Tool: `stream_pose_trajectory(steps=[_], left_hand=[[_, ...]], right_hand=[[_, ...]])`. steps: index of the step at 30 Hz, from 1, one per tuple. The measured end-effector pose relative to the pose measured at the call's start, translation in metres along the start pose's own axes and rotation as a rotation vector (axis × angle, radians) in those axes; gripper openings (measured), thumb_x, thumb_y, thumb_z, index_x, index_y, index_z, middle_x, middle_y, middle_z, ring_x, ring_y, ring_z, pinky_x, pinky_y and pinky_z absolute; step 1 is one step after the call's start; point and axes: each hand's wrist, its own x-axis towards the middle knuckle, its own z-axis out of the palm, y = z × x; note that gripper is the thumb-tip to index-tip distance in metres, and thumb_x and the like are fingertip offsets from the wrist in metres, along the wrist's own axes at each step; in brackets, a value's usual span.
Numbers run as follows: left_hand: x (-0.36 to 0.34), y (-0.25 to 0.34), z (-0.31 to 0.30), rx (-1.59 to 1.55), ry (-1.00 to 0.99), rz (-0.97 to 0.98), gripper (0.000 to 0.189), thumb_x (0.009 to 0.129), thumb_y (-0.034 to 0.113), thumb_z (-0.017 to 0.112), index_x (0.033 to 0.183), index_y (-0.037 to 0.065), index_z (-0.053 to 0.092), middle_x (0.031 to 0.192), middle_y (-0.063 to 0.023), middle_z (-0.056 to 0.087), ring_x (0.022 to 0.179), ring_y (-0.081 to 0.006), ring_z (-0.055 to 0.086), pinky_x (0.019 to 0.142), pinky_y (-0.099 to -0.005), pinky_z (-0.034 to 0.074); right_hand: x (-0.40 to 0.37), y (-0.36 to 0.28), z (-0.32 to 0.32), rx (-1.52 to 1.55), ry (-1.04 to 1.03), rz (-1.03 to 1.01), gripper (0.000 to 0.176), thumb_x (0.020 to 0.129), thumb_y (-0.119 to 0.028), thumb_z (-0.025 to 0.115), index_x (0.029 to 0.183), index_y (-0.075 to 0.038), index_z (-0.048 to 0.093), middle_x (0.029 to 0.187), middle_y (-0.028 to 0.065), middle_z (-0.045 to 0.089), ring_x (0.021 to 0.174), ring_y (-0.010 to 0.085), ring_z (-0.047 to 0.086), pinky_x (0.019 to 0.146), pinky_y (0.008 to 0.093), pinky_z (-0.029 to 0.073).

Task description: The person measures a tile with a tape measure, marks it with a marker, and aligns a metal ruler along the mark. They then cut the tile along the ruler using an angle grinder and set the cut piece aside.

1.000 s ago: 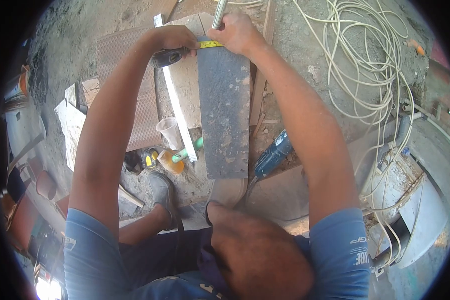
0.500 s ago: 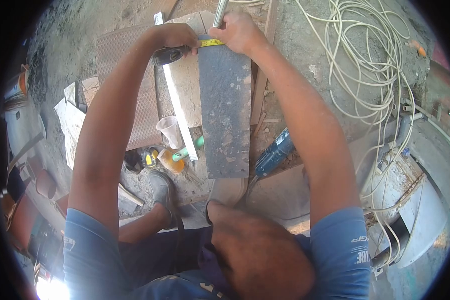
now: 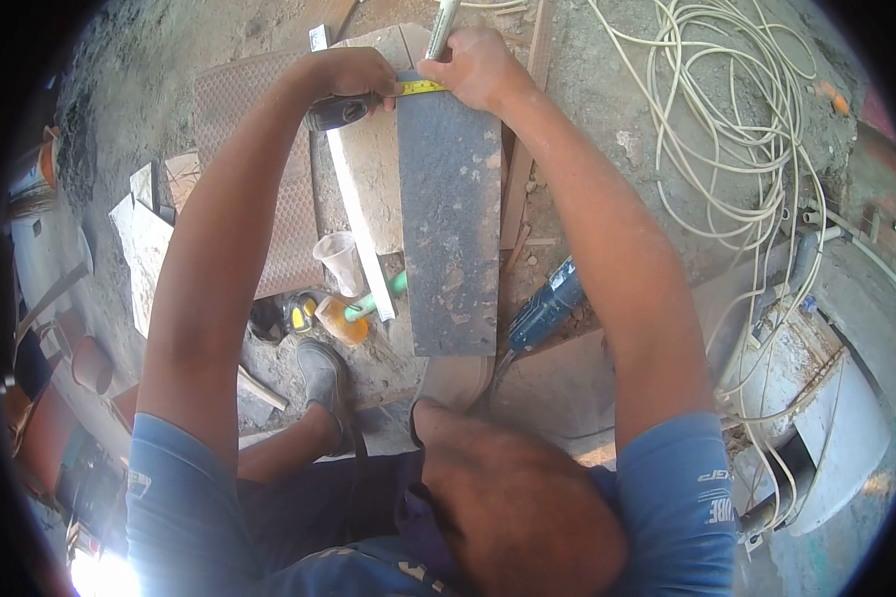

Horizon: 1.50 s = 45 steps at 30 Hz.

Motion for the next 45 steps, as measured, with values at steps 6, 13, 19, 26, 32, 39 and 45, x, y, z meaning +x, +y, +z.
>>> stream_pose_trajectory(steps=[6, 13, 19, 26, 32, 39, 45], left_hand=[[0.002, 0.000, 0.001, -0.009, 0.000, -0.019, 0.025, 0.089, 0.023, 0.060, 0.087, 0.002, 0.074, 0.072, -0.0061, 0.068, 0.064, -0.0155, 0.063, 0.065, -0.0322, 0.049], [0.004, -0.001, 0.000, 0.007, -0.005, 0.001, 0.024, 0.089, 0.023, 0.061, 0.087, 0.002, 0.074, 0.073, -0.0063, 0.068, 0.063, -0.0158, 0.063, 0.064, -0.0320, 0.049], [0.002, 0.002, 0.000, -0.034, -0.034, -0.047, 0.025, 0.089, 0.024, 0.061, 0.088, 0.002, 0.075, 0.074, -0.0065, 0.069, 0.064, -0.0157, 0.064, 0.065, -0.0328, 0.050], [0.006, 0.000, -0.001, -0.001, -0.031, -0.035, 0.025, 0.087, 0.024, 0.061, 0.087, 0.003, 0.075, 0.074, -0.0065, 0.069, 0.065, -0.0160, 0.065, 0.065, -0.0326, 0.050], [0.007, -0.001, 0.001, 0.015, -0.011, -0.019, 0.025, 0.086, 0.024, 0.062, 0.088, 0.003, 0.075, 0.074, -0.0063, 0.069, 0.066, -0.0156, 0.066, 0.065, -0.0322, 0.050], [0.003, 0.002, -0.002, 0.031, -0.027, -0.021, 0.024, 0.086, 0.024, 0.061, 0.087, 0.004, 0.075, 0.074, -0.0056, 0.069, 0.065, -0.0151, 0.065, 0.064, -0.0317, 0.050], [0.002, 0.002, -0.001, 0.001, -0.028, -0.028, 0.025, 0.088, 0.024, 0.061, 0.087, 0.004, 0.074, 0.072, -0.0051, 0.068, 0.064, -0.0146, 0.063, 0.063, -0.0317, 0.048]], right_hand=[[0.000, -0.001, 0.000, -0.053, 0.010, -0.014, 0.040, 0.086, -0.035, 0.069, 0.096, 0.004, 0.073, 0.085, 0.0235, 0.070, 0.078, 0.0306, 0.071, 0.077, 0.0383, 0.056], [0.003, 0.001, -0.001, -0.070, -0.016, -0.053, 0.041, 0.085, -0.034, 0.069, 0.096, 0.004, 0.073, 0.087, 0.0238, 0.070, 0.080, 0.0317, 0.070, 0.078, 0.0388, 0.056], [0.003, 0.000, -0.005, -0.046, -0.071, -0.021, 0.036, 0.086, -0.033, 0.068, 0.101, -0.001, 0.072, 0.089, 0.0203, 0.071, 0.083, 0.0292, 0.070, 0.079, 0.0376, 0.055], [0.004, 0.000, -0.004, -0.040, -0.086, 0.001, 0.031, 0.088, -0.032, 0.067, 0.104, -0.007, 0.072, 0.094, 0.0146, 0.072, 0.088, 0.0245, 0.070, 0.082, 0.0351, 0.054], [-0.001, 0.000, -0.009, 0.092, -0.008, -0.005, 0.029, 0.087, -0.032, 0.069, 0.105, -0.008, 0.073, 0.092, 0.0116, 0.072, 0.087, 0.0212, 0.069, 0.082, 0.0340, 0.054], [-0.001, -0.009, -0.016, 0.006, -0.099, 0.058, 0.026, 0.087, -0.029, 0.068, 0.103, -0.010, 0.073, 0.089, 0.0097, 0.072, 0.085, 0.0194, 0.069, 0.080, 0.0330, 0.054], [-0.005, -0.008, -0.018, 0.088, -0.087, 0.055, 0.022, 0.085, -0.027, 0.070, 0.100, -0.011, 0.072, 0.087, 0.0069, 0.071, 0.081, 0.0171, 0.068, 0.078, 0.0324, 0.054]])
